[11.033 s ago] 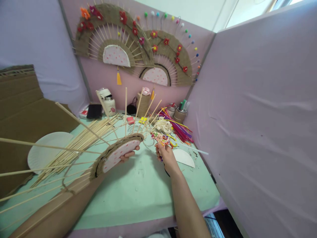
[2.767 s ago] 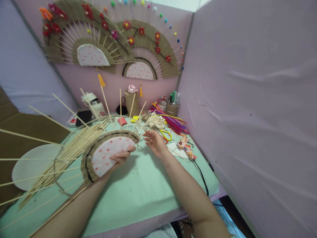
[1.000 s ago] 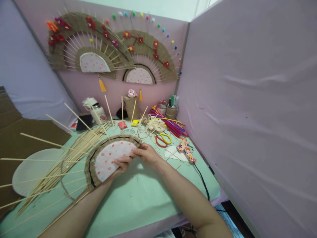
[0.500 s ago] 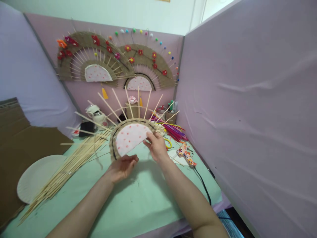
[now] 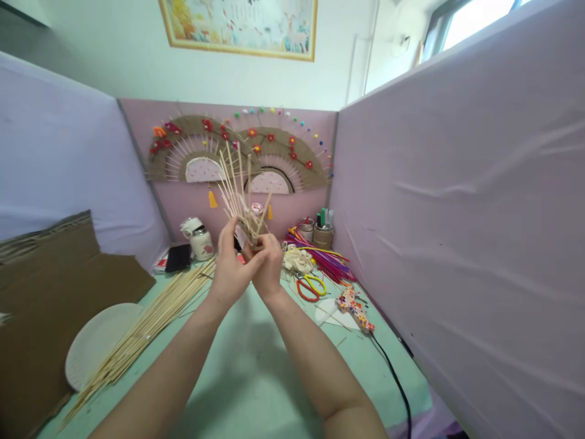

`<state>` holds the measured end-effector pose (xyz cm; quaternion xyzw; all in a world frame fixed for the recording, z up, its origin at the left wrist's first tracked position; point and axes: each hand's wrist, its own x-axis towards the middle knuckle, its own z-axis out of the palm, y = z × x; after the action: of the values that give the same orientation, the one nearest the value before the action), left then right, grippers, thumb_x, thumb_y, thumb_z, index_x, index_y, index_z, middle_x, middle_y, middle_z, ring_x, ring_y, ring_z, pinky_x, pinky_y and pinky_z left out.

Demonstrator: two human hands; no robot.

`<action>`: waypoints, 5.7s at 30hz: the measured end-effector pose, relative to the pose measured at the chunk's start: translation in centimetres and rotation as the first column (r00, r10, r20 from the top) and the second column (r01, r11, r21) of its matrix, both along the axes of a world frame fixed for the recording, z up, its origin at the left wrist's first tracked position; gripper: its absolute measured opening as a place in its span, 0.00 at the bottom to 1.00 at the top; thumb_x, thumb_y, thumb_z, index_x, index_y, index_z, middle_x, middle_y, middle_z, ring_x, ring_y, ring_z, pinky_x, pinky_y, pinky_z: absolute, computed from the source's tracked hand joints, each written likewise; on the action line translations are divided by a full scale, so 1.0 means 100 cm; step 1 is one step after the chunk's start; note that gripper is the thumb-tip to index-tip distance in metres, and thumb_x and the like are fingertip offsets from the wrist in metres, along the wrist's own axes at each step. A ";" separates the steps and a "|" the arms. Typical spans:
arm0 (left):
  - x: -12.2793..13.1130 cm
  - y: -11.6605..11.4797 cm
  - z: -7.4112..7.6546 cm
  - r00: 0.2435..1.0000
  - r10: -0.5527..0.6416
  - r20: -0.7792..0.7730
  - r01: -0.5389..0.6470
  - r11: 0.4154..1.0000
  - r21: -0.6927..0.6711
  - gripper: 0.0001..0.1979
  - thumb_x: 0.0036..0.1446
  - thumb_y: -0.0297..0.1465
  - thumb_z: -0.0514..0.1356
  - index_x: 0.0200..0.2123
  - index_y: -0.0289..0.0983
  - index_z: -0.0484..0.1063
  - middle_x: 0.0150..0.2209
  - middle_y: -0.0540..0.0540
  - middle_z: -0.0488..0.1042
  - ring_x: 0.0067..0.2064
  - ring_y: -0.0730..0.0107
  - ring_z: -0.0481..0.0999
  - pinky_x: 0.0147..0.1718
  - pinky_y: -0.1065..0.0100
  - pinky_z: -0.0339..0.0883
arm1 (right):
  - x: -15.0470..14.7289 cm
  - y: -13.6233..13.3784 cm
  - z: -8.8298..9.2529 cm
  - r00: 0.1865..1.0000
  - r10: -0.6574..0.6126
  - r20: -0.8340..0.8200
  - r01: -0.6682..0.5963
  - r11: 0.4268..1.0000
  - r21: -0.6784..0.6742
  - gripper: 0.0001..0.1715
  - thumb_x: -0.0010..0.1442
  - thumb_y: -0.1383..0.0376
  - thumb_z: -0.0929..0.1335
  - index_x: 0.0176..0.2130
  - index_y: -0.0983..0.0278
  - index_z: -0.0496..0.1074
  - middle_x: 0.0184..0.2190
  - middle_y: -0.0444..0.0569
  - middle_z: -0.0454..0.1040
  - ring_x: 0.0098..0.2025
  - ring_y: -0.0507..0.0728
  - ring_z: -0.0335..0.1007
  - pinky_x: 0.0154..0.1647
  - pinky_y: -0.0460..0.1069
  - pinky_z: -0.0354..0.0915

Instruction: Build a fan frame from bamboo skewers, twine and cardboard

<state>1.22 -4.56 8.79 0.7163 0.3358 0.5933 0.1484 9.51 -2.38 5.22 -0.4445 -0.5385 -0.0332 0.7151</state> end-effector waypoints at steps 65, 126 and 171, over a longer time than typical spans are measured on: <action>-0.061 0.057 -0.017 0.562 -0.314 0.765 0.363 0.925 0.113 0.14 0.57 0.35 0.62 0.48 0.43 0.70 0.44 0.46 0.77 0.46 0.66 0.78 0.48 0.62 0.72 | -0.055 0.022 0.072 0.857 0.257 0.446 -0.267 0.963 -0.041 0.07 0.61 0.65 0.66 0.41 0.60 0.73 0.35 0.47 0.71 0.33 0.53 0.67 0.35 0.49 0.65; -0.068 0.029 -0.144 0.699 0.041 -0.714 0.393 0.812 0.431 0.20 0.66 0.23 0.49 0.59 0.35 0.65 0.57 0.38 0.71 0.63 0.59 0.64 0.61 0.51 0.57 | 0.098 -0.092 -0.115 0.942 0.332 -0.051 -0.268 0.651 -0.710 0.08 0.54 0.61 0.70 0.31 0.63 0.72 0.31 0.47 0.75 0.35 0.56 0.70 0.42 0.52 0.64; -0.069 0.031 -0.180 0.624 -0.136 -0.770 0.427 0.884 0.190 0.17 0.67 0.26 0.47 0.53 0.37 0.71 0.55 0.38 0.74 0.59 0.59 0.69 0.57 0.52 0.64 | 0.224 -0.141 -0.098 0.587 -0.431 0.686 0.797 0.458 -0.394 0.29 0.58 0.52 0.65 0.51 0.70 0.70 0.38 0.59 0.71 0.42 0.65 0.63 0.47 0.58 0.60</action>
<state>-5.63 -1.42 -9.24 0.9520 0.1350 0.2719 -0.0390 31.87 -16.50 -4.61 -0.8137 -0.4654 -0.2160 0.2733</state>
